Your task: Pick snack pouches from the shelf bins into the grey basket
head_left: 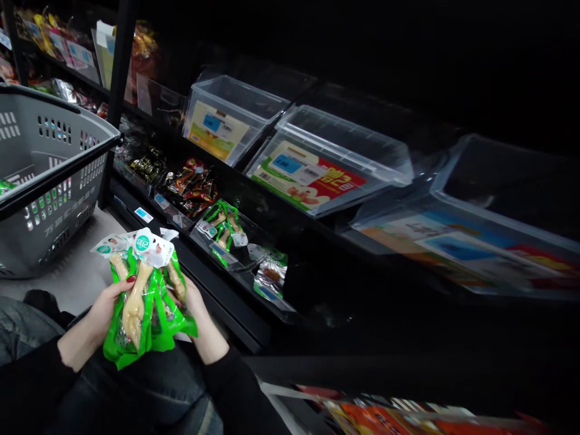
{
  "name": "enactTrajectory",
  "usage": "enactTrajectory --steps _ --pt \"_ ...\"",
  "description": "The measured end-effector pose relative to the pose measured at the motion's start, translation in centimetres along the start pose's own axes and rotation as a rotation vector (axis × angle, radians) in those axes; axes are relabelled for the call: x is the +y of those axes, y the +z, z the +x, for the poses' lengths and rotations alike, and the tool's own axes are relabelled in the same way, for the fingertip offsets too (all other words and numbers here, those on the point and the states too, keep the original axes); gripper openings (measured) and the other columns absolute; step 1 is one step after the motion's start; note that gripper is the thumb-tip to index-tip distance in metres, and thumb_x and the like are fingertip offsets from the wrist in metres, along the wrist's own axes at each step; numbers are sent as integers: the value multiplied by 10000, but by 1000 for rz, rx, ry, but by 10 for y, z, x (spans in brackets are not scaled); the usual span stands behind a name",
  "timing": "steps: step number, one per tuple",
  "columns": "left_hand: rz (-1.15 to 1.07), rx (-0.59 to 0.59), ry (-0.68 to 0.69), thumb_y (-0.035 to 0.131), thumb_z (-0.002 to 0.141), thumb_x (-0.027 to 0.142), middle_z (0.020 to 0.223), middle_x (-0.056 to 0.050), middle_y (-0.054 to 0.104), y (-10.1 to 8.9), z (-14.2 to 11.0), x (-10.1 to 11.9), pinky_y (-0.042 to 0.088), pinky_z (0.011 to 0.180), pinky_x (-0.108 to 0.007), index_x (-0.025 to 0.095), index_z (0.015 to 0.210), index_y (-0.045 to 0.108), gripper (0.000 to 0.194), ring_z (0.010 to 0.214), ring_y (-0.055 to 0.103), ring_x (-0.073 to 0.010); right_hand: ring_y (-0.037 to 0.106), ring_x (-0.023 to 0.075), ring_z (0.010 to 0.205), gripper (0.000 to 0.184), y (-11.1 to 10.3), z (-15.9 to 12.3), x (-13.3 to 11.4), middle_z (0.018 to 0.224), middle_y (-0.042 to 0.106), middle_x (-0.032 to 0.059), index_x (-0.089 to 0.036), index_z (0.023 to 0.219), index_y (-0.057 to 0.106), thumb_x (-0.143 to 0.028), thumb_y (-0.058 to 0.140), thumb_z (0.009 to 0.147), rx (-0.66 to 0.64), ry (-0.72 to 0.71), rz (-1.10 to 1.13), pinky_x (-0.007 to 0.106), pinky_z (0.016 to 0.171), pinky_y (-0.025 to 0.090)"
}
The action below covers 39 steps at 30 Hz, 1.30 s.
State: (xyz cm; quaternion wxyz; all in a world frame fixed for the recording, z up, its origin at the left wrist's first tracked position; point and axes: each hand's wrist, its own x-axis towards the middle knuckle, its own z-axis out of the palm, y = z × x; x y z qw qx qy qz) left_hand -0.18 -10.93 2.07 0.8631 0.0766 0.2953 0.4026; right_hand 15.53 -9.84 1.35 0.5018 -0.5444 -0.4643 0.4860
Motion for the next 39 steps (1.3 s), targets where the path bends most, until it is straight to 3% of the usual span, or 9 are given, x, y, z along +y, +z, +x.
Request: enactTrajectory --steps 4,11,14,17,20,24,29,35,39 --pt "-28 19 11 517 753 198 565 -51 696 -5 4 -5 526 546 -313 85 965 621 261 517 654 -216 532 142 533 251 14 -5 6 624 604 11 -179 720 588 -423 539 679 -9 -5 -79 265 519 435" --pt "31 20 -22 545 705 156 588 -53 700 -3 -1 -5 517 449 -302 111 794 636 135 481 641 -207 540 218 849 103 3 -7 -17 846 642 47 -205 721 629 -246 609 629 21 -171 -325 329 798 400" --pt "70 39 -2 561 693 156 590 -52 699 0 -3 -5 517 458 -302 116 779 634 120 481 638 -203 554 201 768 110 -6 -6 -22 741 637 26 -193 723 615 -280 554 696 20 -162 -299 307 725 425" --pt "113 24 32 556 698 167 543 -44 680 3 -3 -5 504 452 -301 113 786 639 133 445 620 -197 560 183 682 307 -6 -7 -20 697 620 28 -175 825 593 -382 366 819 22 -96 -171 283 613 438" --pt "177 -11 75 554 710 182 544 -48 682 6 -4 -4 494 462 -300 106 846 643 179 438 616 -199 556 191 767 277 3 -12 -17 791 624 36 -180 874 580 -396 424 799 20 -145 -166 283 671 433" --pt "219 -9 26 528 735 187 533 -49 682 6 -4 -4 486 455 -315 97 998 607 289 422 616 -216 519 189 734 261 12 -16 -9 748 604 24 -190 930 578 -352 413 808 114 -159 -305 295 687 408" --pt "202 -10 -73 497 748 195 518 -67 675 6 -5 -2 481 438 -316 69 978 611 286 407 607 -217 454 227 864 283 5 -12 -3 853 575 57 -223 895 615 -313 356 824 55 -163 -565 383 811 339" --pt "206 -26 60 574 715 202 613 -59 696 4 -1 -6 496 530 -293 101 855 634 183 506 628 -192 474 193 785 204 3 -23 -27 843 527 55 -193 897 533 -320 391 823 257 -285 -640 330 734 364" --pt "223 57 258 637 683 223 756 -32 712 5 5 -9 489 666 -264 127 907 620 244 693 650 -187 461 144 626 129 14 -32 -33 664 503 -15 -196 766 519 -322 533 743 103 -287 -588 262 606 349"
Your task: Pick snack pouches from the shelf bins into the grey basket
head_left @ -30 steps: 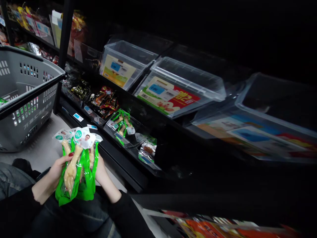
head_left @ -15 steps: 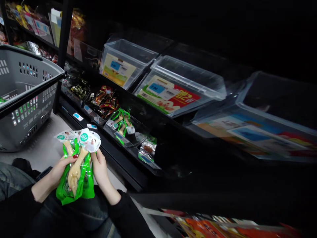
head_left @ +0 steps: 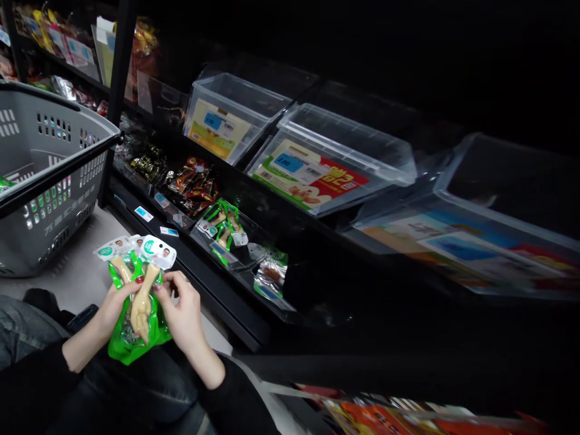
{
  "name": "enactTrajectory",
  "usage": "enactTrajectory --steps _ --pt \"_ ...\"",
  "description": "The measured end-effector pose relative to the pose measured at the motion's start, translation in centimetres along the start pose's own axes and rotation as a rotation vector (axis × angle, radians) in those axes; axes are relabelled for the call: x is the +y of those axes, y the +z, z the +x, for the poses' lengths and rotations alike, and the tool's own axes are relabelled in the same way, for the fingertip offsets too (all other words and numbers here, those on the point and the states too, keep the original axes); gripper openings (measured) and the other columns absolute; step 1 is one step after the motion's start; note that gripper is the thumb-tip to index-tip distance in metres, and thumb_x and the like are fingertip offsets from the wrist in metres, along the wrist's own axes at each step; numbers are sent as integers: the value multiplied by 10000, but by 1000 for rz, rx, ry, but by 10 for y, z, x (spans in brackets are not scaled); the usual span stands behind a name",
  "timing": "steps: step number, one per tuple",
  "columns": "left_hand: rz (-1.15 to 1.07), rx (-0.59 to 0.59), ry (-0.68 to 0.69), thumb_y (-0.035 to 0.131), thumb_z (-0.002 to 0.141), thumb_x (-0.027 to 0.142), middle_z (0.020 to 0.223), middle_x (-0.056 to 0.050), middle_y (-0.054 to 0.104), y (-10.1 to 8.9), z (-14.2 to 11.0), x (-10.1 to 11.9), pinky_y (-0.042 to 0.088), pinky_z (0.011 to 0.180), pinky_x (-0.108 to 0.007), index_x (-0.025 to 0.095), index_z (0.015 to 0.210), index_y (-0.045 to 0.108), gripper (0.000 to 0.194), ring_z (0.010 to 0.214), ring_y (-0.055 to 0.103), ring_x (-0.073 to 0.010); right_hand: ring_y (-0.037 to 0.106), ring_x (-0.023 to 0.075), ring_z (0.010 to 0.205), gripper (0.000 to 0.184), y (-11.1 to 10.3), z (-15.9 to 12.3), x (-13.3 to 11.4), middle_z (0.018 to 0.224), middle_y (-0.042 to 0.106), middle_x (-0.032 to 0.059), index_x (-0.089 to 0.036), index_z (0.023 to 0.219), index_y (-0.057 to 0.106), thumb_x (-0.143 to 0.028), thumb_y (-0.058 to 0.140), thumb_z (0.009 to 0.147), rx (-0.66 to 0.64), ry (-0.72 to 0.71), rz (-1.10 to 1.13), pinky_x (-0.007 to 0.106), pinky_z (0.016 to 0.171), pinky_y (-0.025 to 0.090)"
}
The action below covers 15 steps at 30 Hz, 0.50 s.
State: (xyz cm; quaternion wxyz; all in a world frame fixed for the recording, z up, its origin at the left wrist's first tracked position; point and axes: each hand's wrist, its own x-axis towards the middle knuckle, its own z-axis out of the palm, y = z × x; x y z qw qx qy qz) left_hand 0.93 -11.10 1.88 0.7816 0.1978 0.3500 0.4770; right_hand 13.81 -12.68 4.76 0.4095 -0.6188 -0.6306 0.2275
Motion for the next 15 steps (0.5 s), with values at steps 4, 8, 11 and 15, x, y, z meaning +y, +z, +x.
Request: enactTrajectory --steps 4,8,11,15 --pt "74 62 90 677 643 274 804 -30 712 0 4 -3 480 703 -287 130 917 617 316 754 649 -214 408 116 558 166 12 1 7 585 448 -49 -184 693 506 -288 625 642 -92 170 281 238 546 326" --pt "84 74 135 707 609 303 873 -40 706 -3 6 -6 477 734 -303 149 968 594 406 821 642 -229 448 103 590 147 14 5 13 627 497 -42 -177 662 515 -274 625 658 -111 204 660 225 582 362" --pt "38 105 153 702 608 357 787 -31 707 -4 8 -4 488 601 -267 157 975 565 441 691 653 -198 490 91 616 137 6 8 12 667 534 -48 -192 716 536 -260 644 669 -13 201 868 209 610 391" --pt "20 130 148 728 563 335 576 28 654 -5 8 6 420 398 -214 156 858 547 389 440 584 -140 525 92 563 180 -12 18 18 676 572 -40 -203 773 530 -252 662 662 75 340 1112 209 531 417"
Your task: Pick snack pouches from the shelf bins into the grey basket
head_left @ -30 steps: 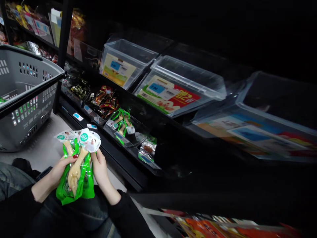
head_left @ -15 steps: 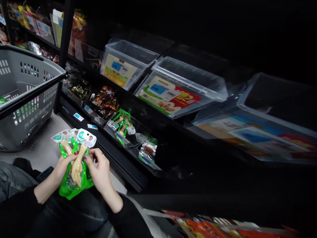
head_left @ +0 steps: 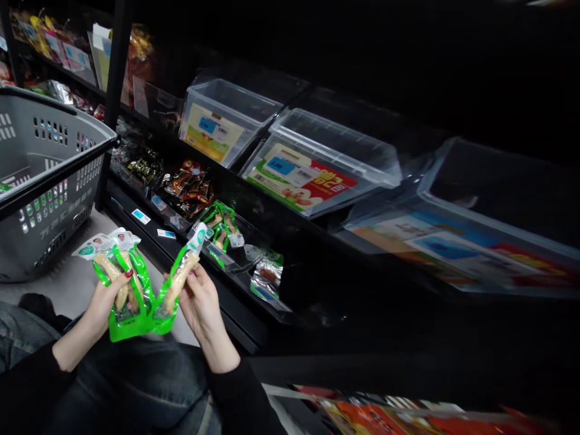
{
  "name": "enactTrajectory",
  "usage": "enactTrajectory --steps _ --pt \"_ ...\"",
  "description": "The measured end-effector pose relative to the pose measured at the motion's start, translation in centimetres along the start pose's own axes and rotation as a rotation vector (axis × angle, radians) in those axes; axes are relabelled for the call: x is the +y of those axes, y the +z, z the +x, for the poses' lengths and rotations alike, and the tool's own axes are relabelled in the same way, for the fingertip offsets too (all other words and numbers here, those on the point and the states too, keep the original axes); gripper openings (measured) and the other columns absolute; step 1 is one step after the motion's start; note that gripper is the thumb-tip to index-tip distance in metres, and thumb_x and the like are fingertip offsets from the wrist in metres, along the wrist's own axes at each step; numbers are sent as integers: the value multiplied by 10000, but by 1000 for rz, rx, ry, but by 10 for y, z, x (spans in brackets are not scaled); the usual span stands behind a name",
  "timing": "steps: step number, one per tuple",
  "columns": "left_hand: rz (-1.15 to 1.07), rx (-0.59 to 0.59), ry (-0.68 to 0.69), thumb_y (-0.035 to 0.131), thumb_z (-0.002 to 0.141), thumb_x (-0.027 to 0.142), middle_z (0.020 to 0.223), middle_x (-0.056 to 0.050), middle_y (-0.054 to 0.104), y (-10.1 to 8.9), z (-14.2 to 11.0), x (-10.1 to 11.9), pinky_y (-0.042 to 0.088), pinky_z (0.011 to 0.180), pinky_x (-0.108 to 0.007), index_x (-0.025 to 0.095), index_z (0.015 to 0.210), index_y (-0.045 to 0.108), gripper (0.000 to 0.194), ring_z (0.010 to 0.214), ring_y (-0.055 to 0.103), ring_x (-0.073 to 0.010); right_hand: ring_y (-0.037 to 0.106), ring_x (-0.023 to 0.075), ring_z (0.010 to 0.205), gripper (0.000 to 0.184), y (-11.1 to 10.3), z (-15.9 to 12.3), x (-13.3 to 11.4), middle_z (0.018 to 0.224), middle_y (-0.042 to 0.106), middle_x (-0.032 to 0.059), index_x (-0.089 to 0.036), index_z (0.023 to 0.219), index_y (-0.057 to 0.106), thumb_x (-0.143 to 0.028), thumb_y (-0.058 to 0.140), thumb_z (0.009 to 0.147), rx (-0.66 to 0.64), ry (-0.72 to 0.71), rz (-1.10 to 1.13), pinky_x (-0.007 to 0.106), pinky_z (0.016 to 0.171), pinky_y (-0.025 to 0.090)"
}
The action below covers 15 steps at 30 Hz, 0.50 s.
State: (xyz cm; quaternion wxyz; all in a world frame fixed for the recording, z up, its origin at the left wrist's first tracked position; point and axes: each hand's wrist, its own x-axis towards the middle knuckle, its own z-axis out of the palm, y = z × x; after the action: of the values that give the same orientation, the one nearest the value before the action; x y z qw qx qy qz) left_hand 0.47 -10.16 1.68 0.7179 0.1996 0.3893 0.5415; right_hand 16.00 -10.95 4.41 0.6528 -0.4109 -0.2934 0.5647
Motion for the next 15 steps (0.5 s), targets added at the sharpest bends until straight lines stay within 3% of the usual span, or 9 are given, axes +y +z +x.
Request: enactTrajectory --steps 4,7,9,12,15 --pt "20 -47 -2 720 572 310 546 41 644 -1 0 4 437 392 -223 159 857 538 370 402 562 -130 448 68 388 177 -17 15 -5 586 569 -20 -170 775 536 -298 623 688 41 264 60 179 355 320" --pt "44 -89 -30 705 597 298 521 46 636 0 -2 3 432 370 -229 159 880 545 355 361 538 -124 330 44 299 399 -21 19 -3 540 545 -7 -143 793 555 -531 500 723 4 398 87 164 292 202" --pt "42 -111 -66 693 607 304 489 46 620 0 -3 2 412 344 -224 155 854 553 320 342 530 -127 327 42 304 482 -18 16 -3 579 562 0 -144 850 569 -593 482 698 -60 451 119 161 292 182" --pt "19 -133 -112 666 624 316 468 34 609 -1 -4 1 393 325 -222 149 803 568 264 328 524 -129 334 23 334 332 -12 9 -5 673 597 -11 -172 913 584 -366 622 646 -180 406 133 154 315 214" --pt "-45 -172 -167 645 632 303 474 17 621 -3 -5 2 411 339 -230 147 780 593 221 342 538 -138 454 62 432 291 -9 5 -3 715 622 -1 -173 877 618 -236 613 593 -210 315 113 188 400 357"
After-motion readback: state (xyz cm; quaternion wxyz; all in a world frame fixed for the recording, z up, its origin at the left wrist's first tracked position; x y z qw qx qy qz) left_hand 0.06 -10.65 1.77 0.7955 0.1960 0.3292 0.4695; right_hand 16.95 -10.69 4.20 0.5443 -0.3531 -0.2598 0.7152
